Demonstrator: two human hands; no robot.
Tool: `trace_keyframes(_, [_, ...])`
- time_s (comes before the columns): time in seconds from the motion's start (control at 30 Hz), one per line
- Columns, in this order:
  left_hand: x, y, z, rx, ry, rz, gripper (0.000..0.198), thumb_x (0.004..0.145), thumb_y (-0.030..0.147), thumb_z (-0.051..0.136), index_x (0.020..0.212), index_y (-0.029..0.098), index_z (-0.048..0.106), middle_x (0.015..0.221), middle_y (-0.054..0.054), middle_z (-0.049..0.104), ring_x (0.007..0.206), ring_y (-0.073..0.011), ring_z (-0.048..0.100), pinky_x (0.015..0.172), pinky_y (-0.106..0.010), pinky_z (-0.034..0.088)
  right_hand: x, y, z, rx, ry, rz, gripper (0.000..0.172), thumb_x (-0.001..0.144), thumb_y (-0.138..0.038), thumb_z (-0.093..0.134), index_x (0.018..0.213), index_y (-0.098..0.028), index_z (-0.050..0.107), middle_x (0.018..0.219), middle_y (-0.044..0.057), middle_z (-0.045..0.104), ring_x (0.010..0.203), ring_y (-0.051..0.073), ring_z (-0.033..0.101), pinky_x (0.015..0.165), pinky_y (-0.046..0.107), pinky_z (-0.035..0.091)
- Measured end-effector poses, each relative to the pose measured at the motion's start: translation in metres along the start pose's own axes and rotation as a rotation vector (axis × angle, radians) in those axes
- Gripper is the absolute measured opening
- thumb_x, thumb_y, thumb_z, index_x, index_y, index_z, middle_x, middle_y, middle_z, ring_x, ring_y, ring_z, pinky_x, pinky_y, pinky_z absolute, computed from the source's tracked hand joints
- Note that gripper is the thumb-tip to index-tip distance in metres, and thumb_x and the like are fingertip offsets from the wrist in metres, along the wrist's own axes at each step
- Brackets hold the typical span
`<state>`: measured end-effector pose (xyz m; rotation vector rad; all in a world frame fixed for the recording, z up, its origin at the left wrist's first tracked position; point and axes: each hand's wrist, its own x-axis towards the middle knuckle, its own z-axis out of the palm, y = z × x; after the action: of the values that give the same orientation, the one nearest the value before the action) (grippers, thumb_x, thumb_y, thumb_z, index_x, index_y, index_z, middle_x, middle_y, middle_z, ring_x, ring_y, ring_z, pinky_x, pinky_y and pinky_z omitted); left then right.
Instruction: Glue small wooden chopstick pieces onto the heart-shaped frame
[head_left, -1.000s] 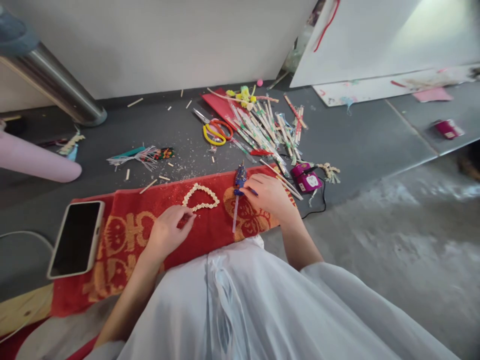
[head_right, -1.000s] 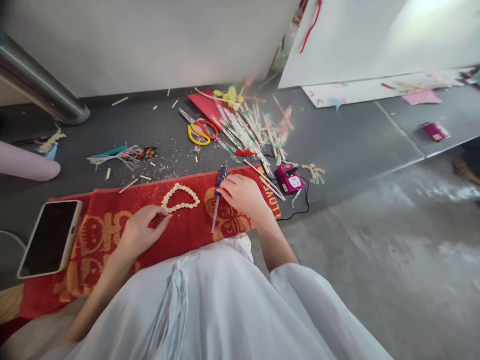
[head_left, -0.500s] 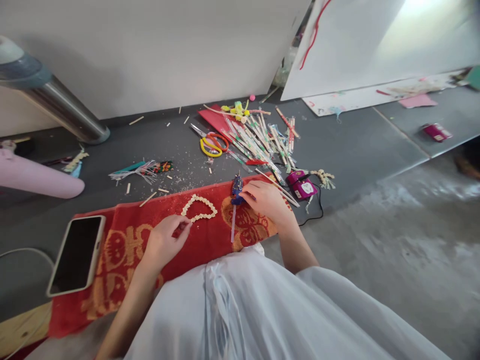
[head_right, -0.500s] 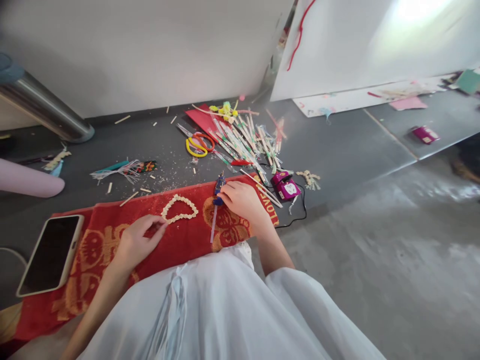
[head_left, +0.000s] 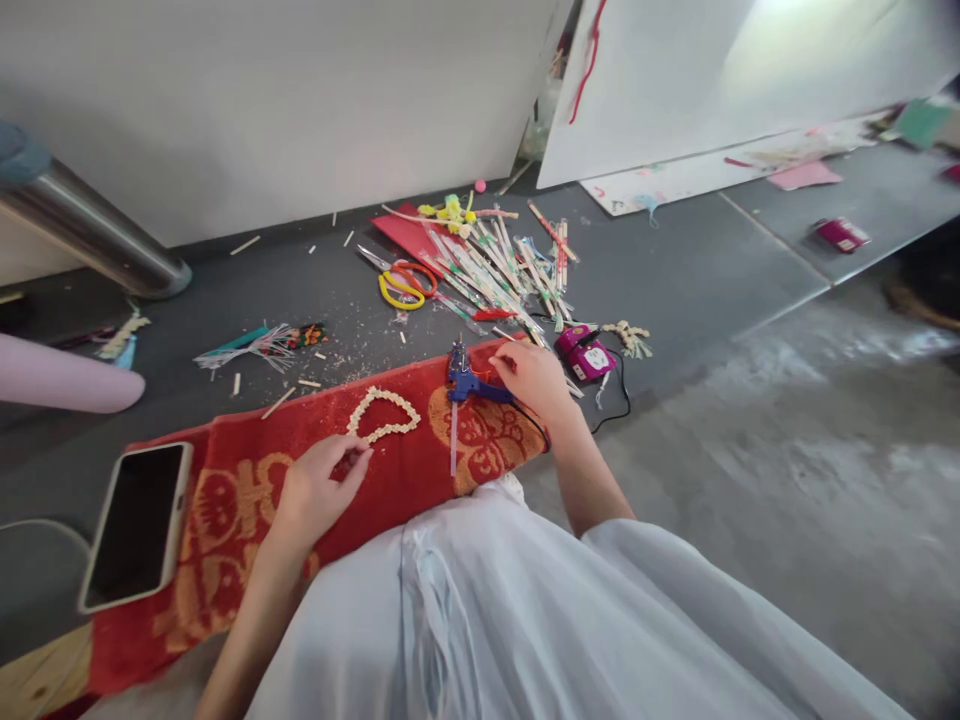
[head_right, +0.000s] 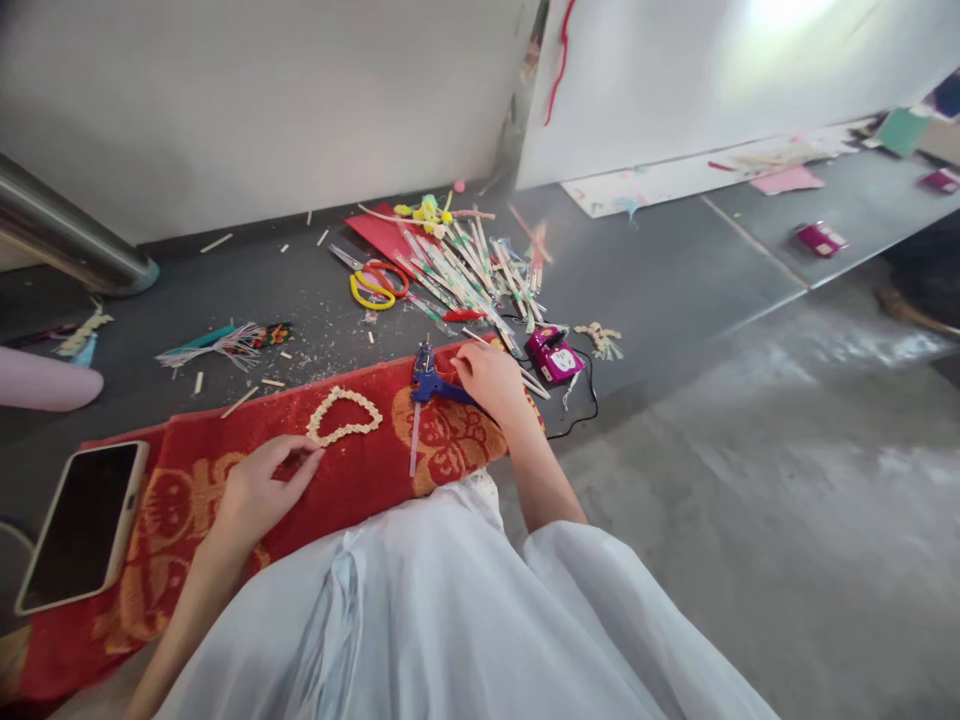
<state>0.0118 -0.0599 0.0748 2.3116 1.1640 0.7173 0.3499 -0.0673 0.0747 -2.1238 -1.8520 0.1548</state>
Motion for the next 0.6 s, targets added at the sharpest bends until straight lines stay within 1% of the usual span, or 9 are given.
trace_keyframes(0.07, [0.001, 0.002, 0.0, -0.003, -0.014, 0.0, 0.013, 0.09, 0.027, 0.057, 0.085, 0.019, 0.065, 0.078, 0.0, 0.072, 0.068, -0.012, 0.068, 0.067, -0.02, 0.054, 0.015, 0.012, -0.002, -0.063, -0.048, 0.08, 0.019, 0.094, -0.022, 0.051, 0.096, -0.019, 0.07, 0.102, 0.01, 0.073, 0.094, 0.024, 0.067, 0.08, 0.033, 0.046])
trace_keyframes(0.13, [0.001, 0.005, 0.0, -0.005, -0.02, -0.001, 0.014, 0.091, 0.028, 0.057, 0.083, 0.019, 0.065, 0.077, 0.0, 0.071, 0.067, -0.0119, 0.067, 0.065, -0.019, 0.053, 0.033, 0.025, -0.004, -0.162, -0.044, 0.151, 0.025, 0.094, -0.019, 0.047, 0.107, -0.016, 0.069, 0.108, 0.014, 0.071, 0.098, 0.027, 0.066, 0.082, 0.035, 0.047])
trace_keyframes(0.2, [0.001, 0.009, 0.0, -0.007, -0.016, 0.002, 0.015, 0.09, 0.029, 0.056, 0.083, 0.019, 0.066, 0.076, 0.0, 0.071, 0.067, -0.0121, 0.067, 0.064, -0.019, 0.053, 0.051, 0.035, -0.005, -0.249, -0.045, 0.164, 0.032, 0.097, -0.021, 0.043, 0.113, -0.014, 0.069, 0.115, 0.018, 0.068, 0.107, 0.031, 0.064, 0.086, 0.038, 0.047])
trace_keyframes(0.27, [0.0, 0.012, -0.001, -0.008, -0.006, 0.003, 0.015, 0.09, 0.029, 0.056, 0.084, 0.019, 0.066, 0.077, 0.0, 0.072, 0.068, -0.0124, 0.068, 0.065, -0.02, 0.053, 0.066, 0.042, -0.004, -0.284, -0.066, 0.153, 0.034, 0.097, -0.022, 0.043, 0.118, -0.015, 0.069, 0.12, 0.018, 0.066, 0.111, 0.033, 0.063, 0.088, 0.041, 0.048])
trace_keyframes(0.33, [-0.003, 0.012, -0.002, -0.007, 0.004, -0.001, 0.015, 0.09, 0.028, 0.056, 0.084, 0.019, 0.066, 0.078, -0.001, 0.072, 0.068, -0.0126, 0.068, 0.067, -0.02, 0.054, 0.076, 0.046, -0.001, -0.296, -0.099, 0.136, 0.034, 0.096, -0.023, 0.045, 0.117, -0.015, 0.07, 0.122, 0.018, 0.066, 0.112, 0.033, 0.063, 0.09, 0.042, 0.049])
trace_keyframes(0.43, [-0.008, 0.01, -0.003, -0.005, 0.003, -0.027, 0.015, 0.09, 0.029, 0.056, 0.084, 0.018, 0.067, 0.078, -0.001, 0.073, 0.067, -0.0123, 0.068, 0.066, -0.02, 0.054, 0.085, 0.048, 0.005, -0.296, -0.14, 0.103, 0.03, 0.094, -0.023, 0.051, 0.111, -0.012, 0.073, 0.121, 0.02, 0.067, 0.114, 0.033, 0.062, 0.091, 0.041, 0.05])
trace_keyframes(0.53, [-0.011, 0.009, -0.004, 0.002, -0.002, -0.05, 0.016, 0.089, 0.029, 0.057, 0.084, 0.018, 0.067, 0.076, -0.001, 0.072, 0.065, -0.012, 0.067, 0.065, -0.019, 0.053, 0.092, 0.052, 0.007, -0.273, -0.142, 0.074, 0.029, 0.092, -0.021, 0.051, 0.106, -0.009, 0.074, 0.118, 0.021, 0.068, 0.115, 0.034, 0.062, 0.094, 0.043, 0.05])
trace_keyframes(0.6, [-0.012, 0.01, -0.005, 0.002, 0.0, -0.06, 0.016, 0.089, 0.028, 0.056, 0.083, 0.018, 0.068, 0.076, -0.001, 0.072, 0.065, -0.0119, 0.067, 0.065, -0.019, 0.054, 0.095, 0.056, 0.003, -0.245, -0.133, 0.058, 0.028, 0.091, -0.02, 0.05, 0.103, -0.01, 0.074, 0.115, 0.02, 0.07, 0.113, 0.033, 0.063, 0.096, 0.043, 0.049])
